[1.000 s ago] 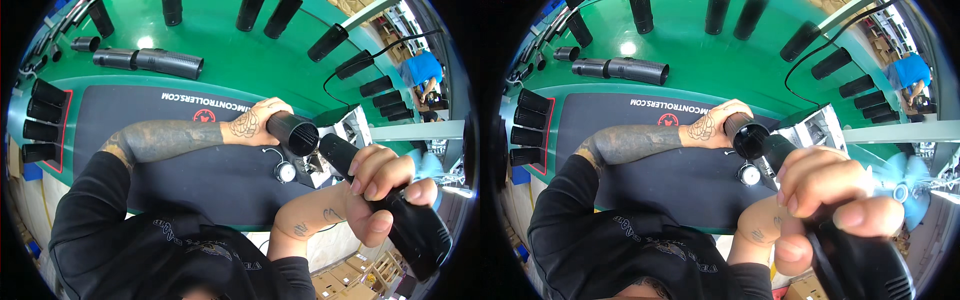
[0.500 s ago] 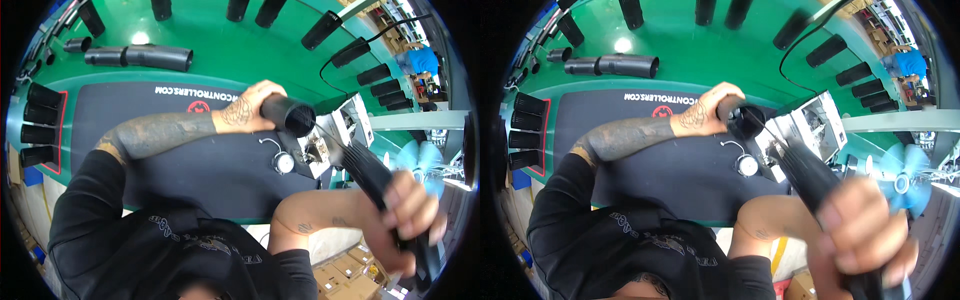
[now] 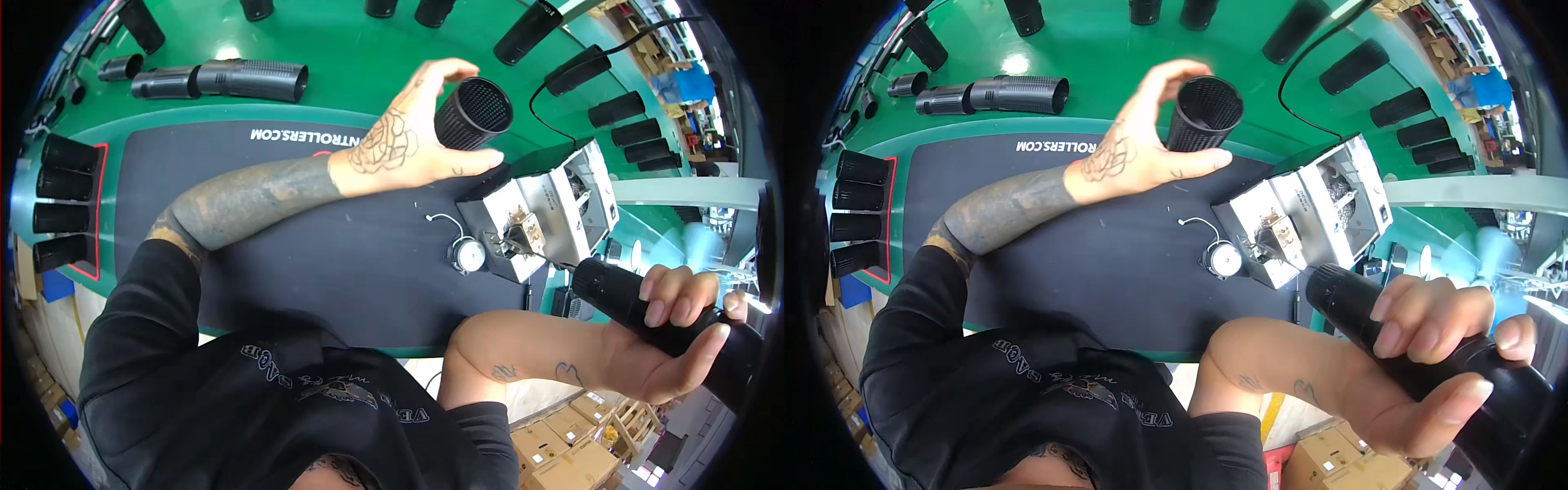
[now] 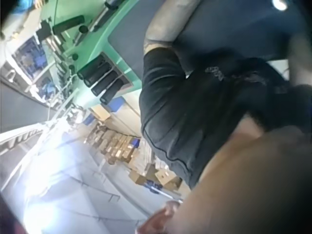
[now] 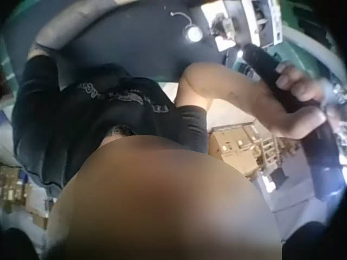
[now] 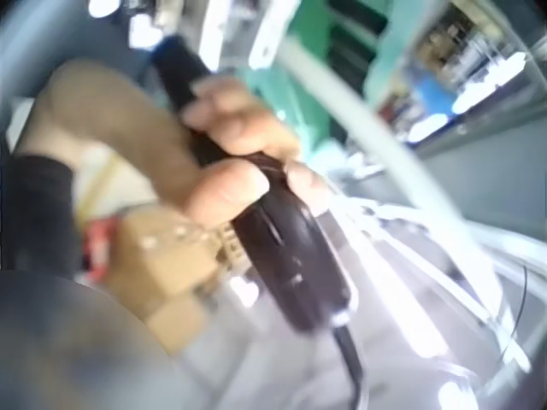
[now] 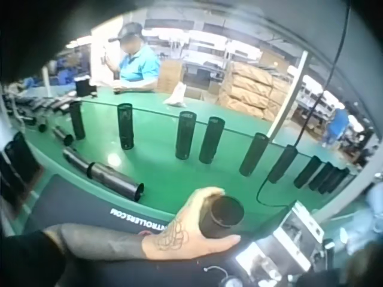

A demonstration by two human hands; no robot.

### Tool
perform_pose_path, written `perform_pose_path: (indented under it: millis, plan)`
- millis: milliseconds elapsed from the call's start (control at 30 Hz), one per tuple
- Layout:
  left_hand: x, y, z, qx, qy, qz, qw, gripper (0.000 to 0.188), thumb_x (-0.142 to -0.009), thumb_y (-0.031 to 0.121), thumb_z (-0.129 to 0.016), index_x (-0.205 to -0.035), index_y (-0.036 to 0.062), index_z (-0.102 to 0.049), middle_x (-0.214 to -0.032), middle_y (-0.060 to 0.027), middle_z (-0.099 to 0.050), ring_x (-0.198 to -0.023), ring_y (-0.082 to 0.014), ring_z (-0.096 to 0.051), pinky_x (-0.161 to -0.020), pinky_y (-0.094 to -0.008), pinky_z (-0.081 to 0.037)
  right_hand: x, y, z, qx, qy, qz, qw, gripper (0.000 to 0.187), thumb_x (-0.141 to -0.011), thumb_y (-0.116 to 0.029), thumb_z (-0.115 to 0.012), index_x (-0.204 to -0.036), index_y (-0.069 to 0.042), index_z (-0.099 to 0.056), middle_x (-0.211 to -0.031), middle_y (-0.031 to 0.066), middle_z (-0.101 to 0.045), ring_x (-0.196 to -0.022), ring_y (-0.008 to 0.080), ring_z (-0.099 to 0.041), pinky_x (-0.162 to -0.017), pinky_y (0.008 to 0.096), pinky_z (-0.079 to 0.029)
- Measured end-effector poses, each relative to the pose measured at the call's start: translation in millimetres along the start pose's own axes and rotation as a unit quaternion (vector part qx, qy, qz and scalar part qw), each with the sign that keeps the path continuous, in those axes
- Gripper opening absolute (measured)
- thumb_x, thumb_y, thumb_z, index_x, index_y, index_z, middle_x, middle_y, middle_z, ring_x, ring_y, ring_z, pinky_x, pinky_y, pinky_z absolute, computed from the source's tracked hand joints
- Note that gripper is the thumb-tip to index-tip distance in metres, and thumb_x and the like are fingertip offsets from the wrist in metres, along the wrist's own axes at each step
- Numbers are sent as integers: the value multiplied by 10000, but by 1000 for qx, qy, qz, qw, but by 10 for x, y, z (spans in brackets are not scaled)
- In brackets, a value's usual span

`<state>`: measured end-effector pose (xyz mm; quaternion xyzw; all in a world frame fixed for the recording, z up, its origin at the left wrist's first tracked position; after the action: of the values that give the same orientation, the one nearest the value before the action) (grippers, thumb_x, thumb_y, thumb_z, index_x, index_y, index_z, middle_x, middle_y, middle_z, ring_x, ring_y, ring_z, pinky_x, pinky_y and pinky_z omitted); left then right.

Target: The recorder is assembling black plastic tube components using an electric power screwdriver at a production workbench.

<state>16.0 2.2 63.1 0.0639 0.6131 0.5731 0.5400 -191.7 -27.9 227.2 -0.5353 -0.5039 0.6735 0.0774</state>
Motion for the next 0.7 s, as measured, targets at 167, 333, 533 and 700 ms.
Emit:
perform_pose_path:
  millis: [167, 333, 533, 700]
  plan:
    - [243, 502, 336, 123, -29, -218, 968, 356, -673, 26, -689, -991, 2, -531, -983, -154, -531, -838, -244, -524, -741, -355, -440, -37, -34, 251, -163, -64, -16, 984, 429, -833, -282, -629, -1081, -52, -365, -778, 45, -471, -547, 114, -461, -558, 274, -390]
    - [-71, 1462, 244, 543, 126, -275, 783, 130, -786, 82, -624, -882, -5, -611, -861, -82, -603, -742, -198, -574, -643, -320, -470, -55, -357, 351, -131, 7, -37, 991, 412, -826, -387, -612, -1044, -49, -522, -716, 21, -535, -576, 145, -518, -581, 310, -455]
    - [85, 1575, 511, 601, 3, -142, 786, 131, -791, 91, -624, -879, -5, -612, -850, -76, -605, -736, -187, -575, -641, -311, -470, 45, -398, 266, -133, -29, -54, 989, 445, -863, -441, -525, -1110, -71, -501, -758, 30, -497, -636, 164, -478, -654, 320, -392]
    - [67, 1519, 593, 601, -14, -94, 794, 132, -795, 98, -623, -877, -5, -613, -841, -70, -606, -731, -177, -576, -640, -304, -470, 21, -335, 151, -126, -37, -46, 990, 451, -860, -447, -526, -1112, -73, -501, -763, 32, -498, -639, 165, -478, -655, 320, -391]
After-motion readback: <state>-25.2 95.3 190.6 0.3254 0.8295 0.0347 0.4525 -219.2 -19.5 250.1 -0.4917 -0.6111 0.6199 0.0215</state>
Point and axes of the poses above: each hand's wrist, its own x-axis away from the middle knuckle, its own z-axis out of the back of the hand, y = z × x, the point moved 1 cm from there along -x, towards the middle knuckle
